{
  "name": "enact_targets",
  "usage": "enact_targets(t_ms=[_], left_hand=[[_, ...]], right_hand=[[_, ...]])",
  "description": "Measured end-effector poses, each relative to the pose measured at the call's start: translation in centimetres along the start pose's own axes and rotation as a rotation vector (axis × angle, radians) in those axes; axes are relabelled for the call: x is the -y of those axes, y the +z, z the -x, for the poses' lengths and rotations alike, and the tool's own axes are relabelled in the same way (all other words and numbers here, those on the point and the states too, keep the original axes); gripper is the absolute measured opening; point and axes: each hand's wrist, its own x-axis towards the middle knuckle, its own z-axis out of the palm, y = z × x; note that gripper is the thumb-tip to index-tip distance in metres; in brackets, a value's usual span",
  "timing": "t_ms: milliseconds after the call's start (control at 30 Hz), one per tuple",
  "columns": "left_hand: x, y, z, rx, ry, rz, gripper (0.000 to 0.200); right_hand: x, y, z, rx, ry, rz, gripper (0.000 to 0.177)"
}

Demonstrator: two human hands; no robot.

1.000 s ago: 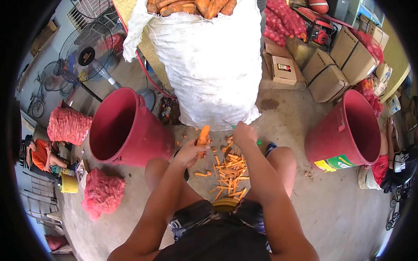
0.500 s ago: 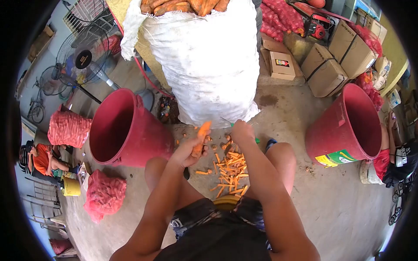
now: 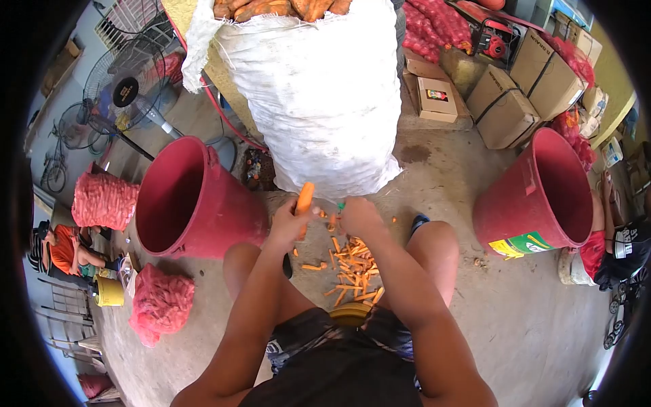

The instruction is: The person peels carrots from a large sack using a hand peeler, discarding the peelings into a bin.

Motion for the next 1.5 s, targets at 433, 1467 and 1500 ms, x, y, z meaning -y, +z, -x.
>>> enact_targets(t_ms=[433, 1467, 1500], left_hand=[[0.4, -0.8, -0.5, -0.155, 0.743, -0.074, 0.036], [1.9, 1.3, 0.7, -0.363, 0.689, -0.275, 0.028], [1.8, 1.5, 0.9, -0.359, 0.691, -0.266, 0.027]], right_hand=[[2.5, -2.6, 1.8, -0.083, 0.068, -0.110, 0.033], [2.9, 1.9, 0.7, -0.044, -0.027, -0.022, 0.024], [2.0, 2.0, 0.0, -0.048, -0.022, -0.022, 0.024]])
